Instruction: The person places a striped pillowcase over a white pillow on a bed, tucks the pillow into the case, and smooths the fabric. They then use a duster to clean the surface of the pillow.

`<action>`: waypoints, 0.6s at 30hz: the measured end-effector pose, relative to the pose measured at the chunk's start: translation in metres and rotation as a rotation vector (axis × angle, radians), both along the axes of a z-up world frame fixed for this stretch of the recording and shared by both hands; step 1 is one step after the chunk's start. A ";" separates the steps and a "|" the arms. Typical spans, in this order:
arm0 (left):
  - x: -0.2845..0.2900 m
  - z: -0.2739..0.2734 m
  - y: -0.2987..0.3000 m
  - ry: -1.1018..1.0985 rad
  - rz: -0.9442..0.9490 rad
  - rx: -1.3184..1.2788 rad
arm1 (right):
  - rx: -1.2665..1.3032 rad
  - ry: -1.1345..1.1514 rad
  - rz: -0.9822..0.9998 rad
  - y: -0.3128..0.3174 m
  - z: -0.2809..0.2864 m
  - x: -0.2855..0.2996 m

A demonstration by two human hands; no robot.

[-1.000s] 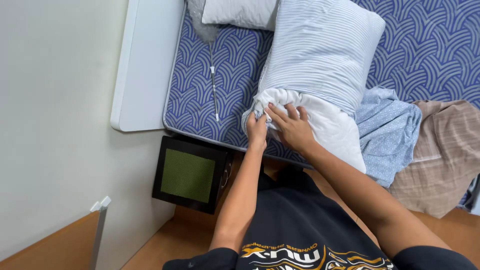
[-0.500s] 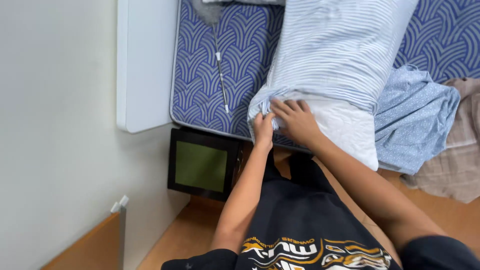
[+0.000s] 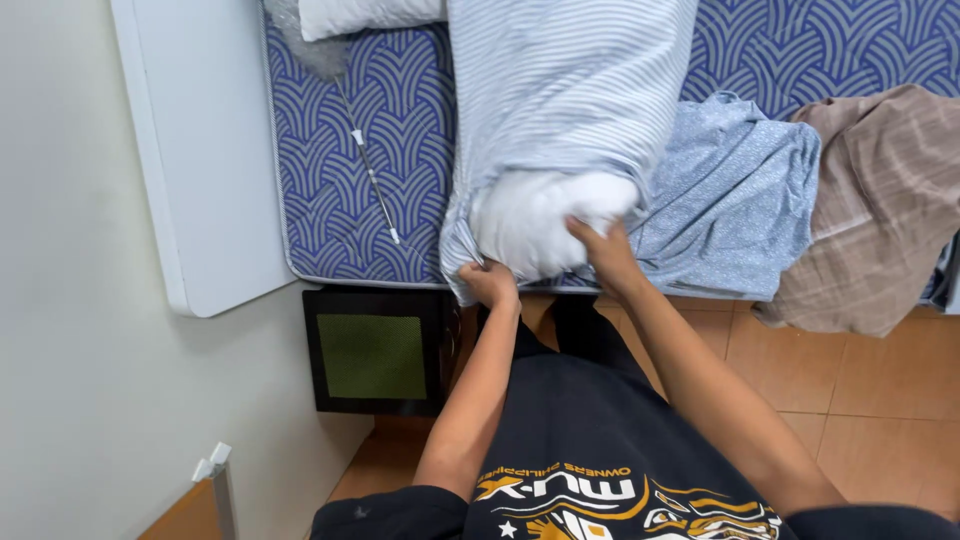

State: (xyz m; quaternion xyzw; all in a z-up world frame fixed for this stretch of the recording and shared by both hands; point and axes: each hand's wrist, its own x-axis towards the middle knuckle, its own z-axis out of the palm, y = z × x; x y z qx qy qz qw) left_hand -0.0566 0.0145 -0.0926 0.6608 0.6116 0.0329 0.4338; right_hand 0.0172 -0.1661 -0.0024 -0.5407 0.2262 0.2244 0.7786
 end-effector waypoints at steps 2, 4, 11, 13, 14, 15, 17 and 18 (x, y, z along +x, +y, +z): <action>-0.001 0.011 -0.016 -0.041 -0.091 0.139 | -0.134 0.072 0.237 0.008 -0.012 0.022; 0.003 0.076 -0.038 -0.240 -0.483 0.371 | -0.090 0.021 0.322 0.003 -0.004 0.020; 0.062 0.142 -0.042 -0.406 -1.388 0.636 | 0.658 0.145 0.062 -0.046 -0.053 -0.003; 0.070 0.124 -0.035 -0.391 -1.406 0.667 | -0.011 -0.313 0.324 -0.055 -0.190 -0.047; 0.072 0.117 -0.029 -0.371 -1.409 0.697 | -0.710 -0.744 0.568 -0.068 -0.268 -0.012; 0.076 0.119 -0.029 -0.363 -1.411 0.700 | -0.702 -0.743 0.568 -0.055 -0.196 -0.008; 0.087 0.125 -0.031 -0.409 -1.331 0.720 | -1.036 -0.772 0.742 -0.037 -0.050 0.020; 0.086 0.125 -0.032 -0.402 -1.332 0.721 | -1.030 -0.772 0.743 -0.035 -0.058 0.018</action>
